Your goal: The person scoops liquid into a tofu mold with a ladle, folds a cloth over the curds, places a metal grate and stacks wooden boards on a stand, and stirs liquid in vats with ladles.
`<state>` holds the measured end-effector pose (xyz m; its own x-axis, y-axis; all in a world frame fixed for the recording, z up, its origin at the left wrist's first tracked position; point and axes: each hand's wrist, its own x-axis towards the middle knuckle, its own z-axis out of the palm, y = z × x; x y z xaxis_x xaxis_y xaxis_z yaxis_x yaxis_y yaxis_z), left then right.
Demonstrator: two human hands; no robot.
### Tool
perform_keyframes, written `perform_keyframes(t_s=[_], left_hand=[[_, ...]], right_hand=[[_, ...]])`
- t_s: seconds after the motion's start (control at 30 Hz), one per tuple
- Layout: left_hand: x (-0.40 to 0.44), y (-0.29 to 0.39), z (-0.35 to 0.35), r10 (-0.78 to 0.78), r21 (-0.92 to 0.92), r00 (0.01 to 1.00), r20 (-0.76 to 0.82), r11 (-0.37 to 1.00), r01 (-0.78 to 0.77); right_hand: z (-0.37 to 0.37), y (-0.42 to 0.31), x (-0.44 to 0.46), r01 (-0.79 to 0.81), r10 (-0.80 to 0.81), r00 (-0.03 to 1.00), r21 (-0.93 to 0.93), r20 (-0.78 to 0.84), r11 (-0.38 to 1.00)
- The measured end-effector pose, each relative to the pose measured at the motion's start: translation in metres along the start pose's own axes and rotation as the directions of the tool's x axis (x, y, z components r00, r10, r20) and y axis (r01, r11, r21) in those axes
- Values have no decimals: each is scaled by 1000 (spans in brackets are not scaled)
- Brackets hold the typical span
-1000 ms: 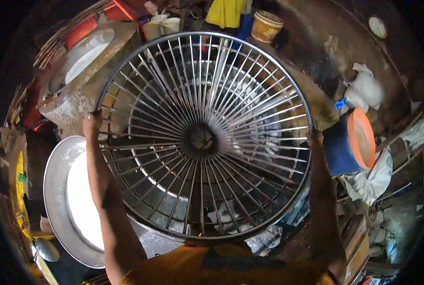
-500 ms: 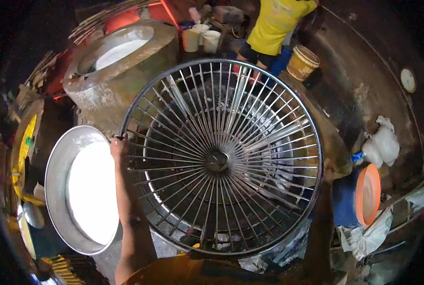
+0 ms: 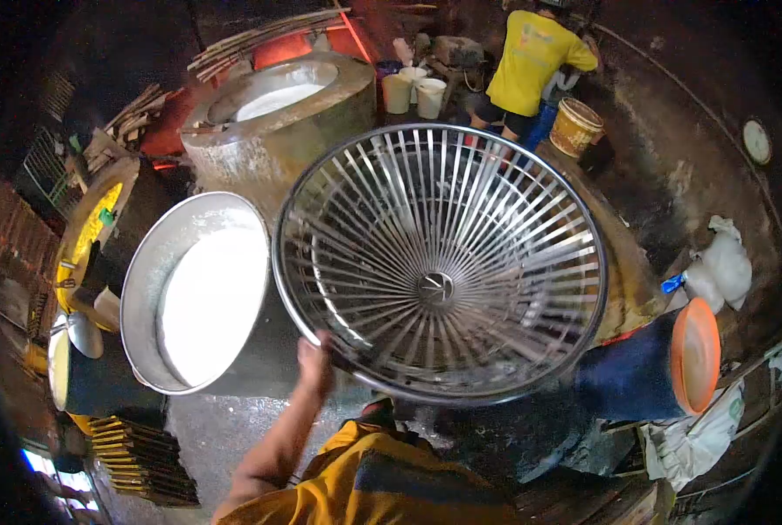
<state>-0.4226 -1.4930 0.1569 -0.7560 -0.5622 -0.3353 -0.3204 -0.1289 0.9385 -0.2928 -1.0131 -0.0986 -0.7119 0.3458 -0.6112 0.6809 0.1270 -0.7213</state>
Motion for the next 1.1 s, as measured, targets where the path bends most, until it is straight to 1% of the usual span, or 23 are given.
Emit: perform_keyframes(t_s=[0.03, 0.07, 0.13, 0.2, 0.27, 0.33, 0.4, 0.47, 0.5, 0.57, 0.6, 0.63, 0.7, 0.77, 0.8, 0.83, 0.87, 0.93, 0.97, 1.0, 1.03, 1.07, 1.1], left_hand=[[-93, -25, -25, -90, -92, 992, -93, 992, 81], [-125, -31, -17, -348, -471, 929, 126, 803, 365], [-152, -67, -33, -465, -54, 738, 490, 828, 558], [-167, -89, -49, -391, 90, 643, 658, 889, 449], [-173, -84, -75, -245, 132, 818, 521, 970, 207], [-176, -82, -99, -294, 94, 906, 305, 956, 279], [-162, -92, -137, -290, -21, 937, 197, 954, 300], [-160, -87, -178, -282, 151, 959, -39, 947, 284], [-158, -135, -203, -156, 182, 981, -116, 967, 176], [-184, -171, -250, -83, 249, 945, -317, 954, 167], [-192, -199, -276, -56, 268, 922, -383, 948, 169], [-204, -237, -307, -79, 334, 898, -432, 911, 241], [-240, -333, -367, -114, 461, 856, -505, 802, 379], [-313, -431, -430, -272, 219, 685, -676, 813, 539], [-348, -472, -451, -314, 212, 605, -731, 739, 639], [-391, -544, -482, -526, 193, 525, -669, 559, 807], [-424, -573, -480, -554, -231, 84, -829, 474, 850], [-489, -568, -496, -716, -574, -170, -677, 368, 732], [-524, -602, -521, -635, -263, 67, -769, 411, 873], [-545, -576, -536, -546, 81, 315, -776, 409, 909], [-554, -541, -547, -875, -764, -71, -478, 375, 525], [-570, -546, -564, -799, -625, 67, -597, 516, 585], [-583, -575, -573, -585, -299, 110, -804, 557, 775]], right_hand=[[-4, 46, -15, -43, 43, 998, -2, 51, 999], [-7, 65, -17, -113, 113, 989, -2, 96, 994], [-13, 92, -18, -220, 221, 962, -21, 161, 975], [-21, 110, -15, -293, 296, 931, -49, 213, 955], [-21, 119, -8, -344, 355, 898, -87, 260, 935], [-21, 125, 4, -366, 391, 865, -135, 314, 921], [-5, 118, 20, -365, 420, 828, -212, 372, 907], [19, 106, 41, -347, 445, 780, -288, 439, 892], [31, 105, 55, -334, 465, 753, -339, 464, 879], [62, 108, 88, -323, 514, 670, -413, 535, 851], [83, 111, 112, -350, 554, 602, -434, 574, 830], [106, 119, 144, -430, 614, 450, -446, 648, 785], [174, 108, 173, -550, 686, 5, -571, 727, 609], [260, 85, 169, -491, 638, -400, -742, 658, 457], [299, 67, 123, -388, 695, 49, -628, 717, 675], [352, 53, 44, 41, 473, 663, -660, 580, 750], [398, 47, -8, 145, 390, 730, -685, 562, 714], [480, 61, -103, 257, 342, 699, -667, 628, 700], [523, 72, -158, 285, 344, 668, -654, 660, 701], [561, 77, -223, 462, 266, 628, -626, 731, 629], [586, 82, -288, 618, 201, 566, -572, 800, 539], [637, 109, -300, 909, 187, 298, -338, 936, 245], [681, 138, -321, 807, 283, 347, -438, 894, 396]])
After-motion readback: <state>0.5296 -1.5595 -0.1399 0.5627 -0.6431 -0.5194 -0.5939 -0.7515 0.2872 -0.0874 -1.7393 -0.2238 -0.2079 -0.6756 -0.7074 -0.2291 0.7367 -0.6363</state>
